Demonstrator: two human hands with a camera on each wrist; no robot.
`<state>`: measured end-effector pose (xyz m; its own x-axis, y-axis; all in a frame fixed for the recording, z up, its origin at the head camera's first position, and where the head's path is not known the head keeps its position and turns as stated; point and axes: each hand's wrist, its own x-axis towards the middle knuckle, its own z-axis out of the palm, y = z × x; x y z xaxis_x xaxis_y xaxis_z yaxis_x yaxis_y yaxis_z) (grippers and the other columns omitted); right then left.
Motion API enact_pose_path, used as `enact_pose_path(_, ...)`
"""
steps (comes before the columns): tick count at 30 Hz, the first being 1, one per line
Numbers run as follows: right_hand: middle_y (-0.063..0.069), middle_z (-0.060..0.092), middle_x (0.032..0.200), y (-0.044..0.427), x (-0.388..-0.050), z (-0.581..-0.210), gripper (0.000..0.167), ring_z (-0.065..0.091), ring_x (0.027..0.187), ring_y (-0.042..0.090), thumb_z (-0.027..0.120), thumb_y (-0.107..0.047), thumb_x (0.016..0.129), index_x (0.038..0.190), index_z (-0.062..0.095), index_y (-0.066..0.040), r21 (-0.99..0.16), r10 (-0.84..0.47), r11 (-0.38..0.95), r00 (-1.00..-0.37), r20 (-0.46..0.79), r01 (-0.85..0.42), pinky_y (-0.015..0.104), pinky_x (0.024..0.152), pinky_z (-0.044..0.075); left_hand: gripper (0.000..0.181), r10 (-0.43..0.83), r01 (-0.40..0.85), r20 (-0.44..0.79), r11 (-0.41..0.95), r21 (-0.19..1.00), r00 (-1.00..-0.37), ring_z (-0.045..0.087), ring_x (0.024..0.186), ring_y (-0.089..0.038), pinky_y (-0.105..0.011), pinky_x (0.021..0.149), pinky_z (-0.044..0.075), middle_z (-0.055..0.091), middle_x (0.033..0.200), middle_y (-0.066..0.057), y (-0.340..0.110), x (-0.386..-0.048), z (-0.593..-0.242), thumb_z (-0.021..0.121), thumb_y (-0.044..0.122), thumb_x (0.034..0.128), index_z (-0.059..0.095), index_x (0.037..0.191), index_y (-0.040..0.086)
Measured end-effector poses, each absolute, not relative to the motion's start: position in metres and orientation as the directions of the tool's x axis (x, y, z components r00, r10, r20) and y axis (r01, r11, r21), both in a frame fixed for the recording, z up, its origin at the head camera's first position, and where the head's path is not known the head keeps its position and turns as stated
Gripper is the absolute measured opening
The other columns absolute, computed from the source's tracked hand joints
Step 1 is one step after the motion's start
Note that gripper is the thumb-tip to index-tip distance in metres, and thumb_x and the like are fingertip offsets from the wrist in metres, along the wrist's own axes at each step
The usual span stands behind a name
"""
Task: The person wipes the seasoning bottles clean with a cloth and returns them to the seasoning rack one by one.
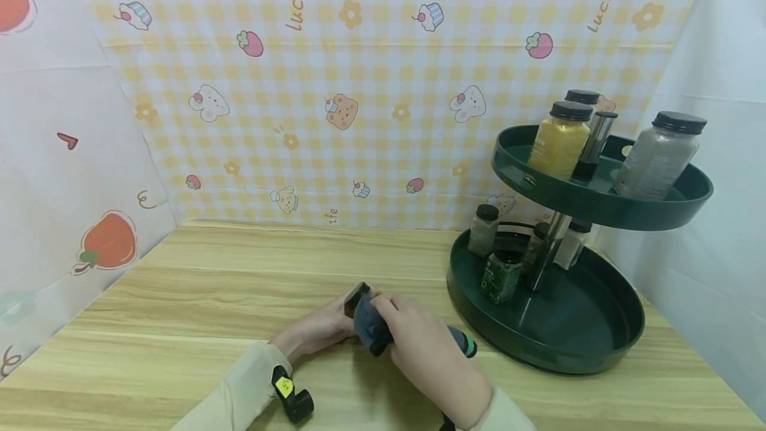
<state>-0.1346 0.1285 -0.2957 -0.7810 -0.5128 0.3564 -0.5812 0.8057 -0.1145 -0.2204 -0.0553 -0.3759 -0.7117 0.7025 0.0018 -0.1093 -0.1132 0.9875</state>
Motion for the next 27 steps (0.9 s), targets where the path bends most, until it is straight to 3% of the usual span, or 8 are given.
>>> enact_pose_path(6, 0.007, 0.067, 0.101, 0.135, -0.141, -0.295, 0.047, 0.065, 0.089, 0.023, 0.069, 0.007, 0.072, 0.114, 0.058, -0.013, -0.22, -0.409, 0.851, -0.865, 0.29, -0.476, 0.04, 0.073, 0.052, 0.053, 0.698, -0.125, -0.009, -0.115, 0.986, -0.716, 0.054, 0.107, -0.015, -0.031, 0.091, 0.044, 0.054, 0.122, -0.005, -0.054, -0.22, -0.375, 0.064, 0.0, 0.0827, 0.04, 0.129, 0.01)
enact_pose_path(14, 0.009, 0.065, 0.092, 0.148, -0.154, -0.303, 0.035, 0.062, 0.072, 0.026, 0.068, 0.003, 0.073, 0.103, 0.057, -0.011, -0.104, -0.298, 0.942, -0.936, 0.185, -0.32, 0.038, 0.052, 0.046, 0.061, 0.669, -0.131, -0.033, -0.096, 0.987, -0.743, 0.055, 0.11, -0.02, -0.034, 0.093, 0.044, 0.054, 0.125, -0.009, -0.054, -0.219, -0.375, 0.067, 0.004, 0.0818, 0.036, 0.134, 0.01)
enact_pose_path(20, 0.009, 0.066, 0.092, 0.145, -0.152, -0.305, 0.033, 0.063, 0.071, 0.025, 0.066, 0.002, 0.075, 0.104, 0.056, -0.009, -0.133, -0.322, 0.922, -0.911, 0.258, -0.364, 0.038, 0.055, 0.048, 0.061, 0.672, -0.12, -0.026, -0.095, 0.988, -0.74, 0.055, 0.11, -0.019, -0.033, 0.092, 0.045, 0.054, 0.125, -0.009, -0.054, -0.219, -0.375, 0.068, 0.005, 0.0815, 0.036, 0.134, 0.011)
enact_pose_path(27, 0.008, 0.065, 0.11, 0.135, -0.144, -0.303, 0.049, 0.064, 0.097, 0.024, 0.073, -0.001, 0.075, 0.12, 0.056, -0.01, -0.236, -0.367, 0.846, -0.844, 0.391, -0.477, 0.041, 0.078, 0.053, 0.058, 0.729, -0.081, 0.037, -0.126, 0.989, -0.683, 0.055, 0.109, -0.016, -0.033, 0.091, 0.046, 0.055, 0.125, -0.007, -0.052, -0.221, -0.374, 0.067, 0.004, 0.0821, 0.041, 0.133, 0.012)
